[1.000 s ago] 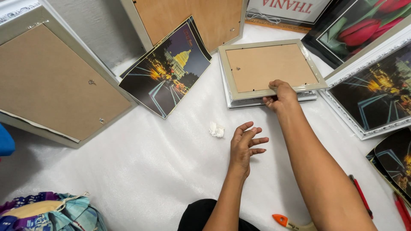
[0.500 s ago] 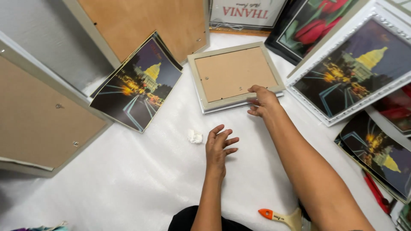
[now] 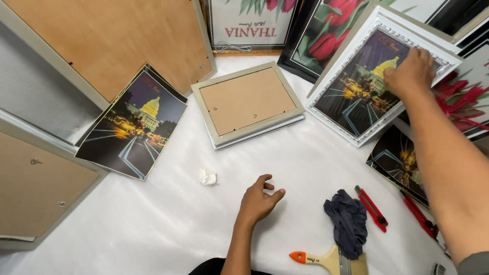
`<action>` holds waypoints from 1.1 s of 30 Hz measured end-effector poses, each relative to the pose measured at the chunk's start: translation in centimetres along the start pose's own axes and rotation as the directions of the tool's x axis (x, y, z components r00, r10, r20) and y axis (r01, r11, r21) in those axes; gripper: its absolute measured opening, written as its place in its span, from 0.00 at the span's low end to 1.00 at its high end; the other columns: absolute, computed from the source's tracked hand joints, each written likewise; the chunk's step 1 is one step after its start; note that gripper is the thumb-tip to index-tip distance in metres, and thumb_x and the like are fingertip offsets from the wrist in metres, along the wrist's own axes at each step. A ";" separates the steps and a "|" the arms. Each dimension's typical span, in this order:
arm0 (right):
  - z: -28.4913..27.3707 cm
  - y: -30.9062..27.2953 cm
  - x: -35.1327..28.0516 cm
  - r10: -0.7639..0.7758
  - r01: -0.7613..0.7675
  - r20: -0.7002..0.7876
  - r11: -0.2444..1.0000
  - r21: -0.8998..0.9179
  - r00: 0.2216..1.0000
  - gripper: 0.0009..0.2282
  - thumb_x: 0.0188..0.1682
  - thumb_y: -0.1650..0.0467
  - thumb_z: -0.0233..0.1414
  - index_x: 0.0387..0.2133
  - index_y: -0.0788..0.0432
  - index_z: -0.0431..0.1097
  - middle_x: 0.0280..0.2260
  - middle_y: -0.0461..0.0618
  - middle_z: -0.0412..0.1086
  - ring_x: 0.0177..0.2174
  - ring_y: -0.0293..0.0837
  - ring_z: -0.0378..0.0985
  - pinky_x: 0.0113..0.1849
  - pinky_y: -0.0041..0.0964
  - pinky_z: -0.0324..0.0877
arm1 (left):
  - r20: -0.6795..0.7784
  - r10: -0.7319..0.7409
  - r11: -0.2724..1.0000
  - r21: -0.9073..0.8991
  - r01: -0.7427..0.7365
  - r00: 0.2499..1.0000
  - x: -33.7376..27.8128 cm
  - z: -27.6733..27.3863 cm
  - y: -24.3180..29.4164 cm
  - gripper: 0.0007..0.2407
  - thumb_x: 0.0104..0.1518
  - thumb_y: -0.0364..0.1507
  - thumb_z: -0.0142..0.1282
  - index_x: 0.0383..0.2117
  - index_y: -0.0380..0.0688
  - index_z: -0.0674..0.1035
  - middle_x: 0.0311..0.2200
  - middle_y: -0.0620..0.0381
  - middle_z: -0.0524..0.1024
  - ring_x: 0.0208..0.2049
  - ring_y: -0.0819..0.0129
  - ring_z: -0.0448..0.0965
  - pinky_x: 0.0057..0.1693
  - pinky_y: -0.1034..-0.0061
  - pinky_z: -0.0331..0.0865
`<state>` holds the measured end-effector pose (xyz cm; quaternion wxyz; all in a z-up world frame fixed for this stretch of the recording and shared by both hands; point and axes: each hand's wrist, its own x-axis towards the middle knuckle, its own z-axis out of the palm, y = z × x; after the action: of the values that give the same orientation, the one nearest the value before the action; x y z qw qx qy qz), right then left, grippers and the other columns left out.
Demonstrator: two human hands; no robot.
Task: Cleaning a picture frame glass and applying adhesive to the frame edges
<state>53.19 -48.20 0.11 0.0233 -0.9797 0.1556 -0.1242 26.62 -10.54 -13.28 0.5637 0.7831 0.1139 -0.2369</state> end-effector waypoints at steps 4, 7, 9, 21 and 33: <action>0.0 2.6 2.0 -0.010 0.011 0.063 1.000 -0.017 0.998 0.39 0.43 0.75 0.61 0.67 0.79 0.47 0.66 0.80 0.45 0.65 0.68 0.35 0.58 0.77 0.34 | -0.006 -0.040 0.993 0.109 0.040 0.999 0.5 0.0 -0.4 0.30 0.50 0.45 0.59 0.61 0.50 0.71 0.47 0.57 0.80 0.39 0.67 0.84 0.50 0.74 0.76; 3.6 6.0 4.9 -0.090 0.088 -0.033 0.994 -0.065 0.995 0.42 0.40 0.73 0.64 0.67 0.78 0.49 0.64 0.83 0.50 0.64 0.70 0.36 0.54 0.84 0.32 | -0.026 -0.034 0.997 0.062 0.036 0.999 0.7 0.1 -0.4 0.30 0.50 0.44 0.60 0.61 0.48 0.71 0.46 0.56 0.81 0.38 0.67 0.84 0.49 0.73 0.76; 3.9 6.0 4.7 -0.103 0.100 -0.060 0.993 -0.059 0.993 0.43 0.39 0.74 0.66 0.68 0.75 0.50 0.64 0.83 0.49 0.64 0.70 0.35 0.55 0.81 0.30 | -0.031 -0.046 0.995 0.086 0.048 0.998 0.7 0.2 -0.3 0.31 0.49 0.44 0.60 0.61 0.47 0.71 0.46 0.54 0.81 0.38 0.66 0.85 0.49 0.73 0.77; 6.2 9.4 7.6 -0.260 0.226 -0.183 0.956 -0.188 0.948 0.50 0.34 0.62 0.69 0.70 0.73 0.53 0.57 0.86 0.59 0.58 0.84 0.55 0.52 0.83 0.30 | -0.036 -0.068 0.994 0.082 0.071 0.997 0.9 0.1 -0.2 0.32 0.49 0.44 0.61 0.63 0.47 0.68 0.47 0.54 0.80 0.36 0.68 0.84 0.48 0.74 0.77; -0.8 6.4 3.2 -0.323 0.273 -0.076 0.886 -0.374 0.943 0.21 0.57 0.59 0.60 0.51 0.67 0.78 0.41 0.71 0.75 0.39 0.68 0.77 0.49 0.65 0.52 | -0.065 -0.044 0.998 0.039 0.047 0.997 0.9 -0.1 -0.7 0.33 0.49 0.44 0.61 0.63 0.46 0.69 0.47 0.52 0.80 0.42 0.63 0.83 0.50 0.70 0.76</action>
<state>54.03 -55.31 1.10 -0.1859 -0.9688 0.0244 -0.1622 27.09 -10.29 -14.30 0.5384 0.7986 0.1447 -0.2267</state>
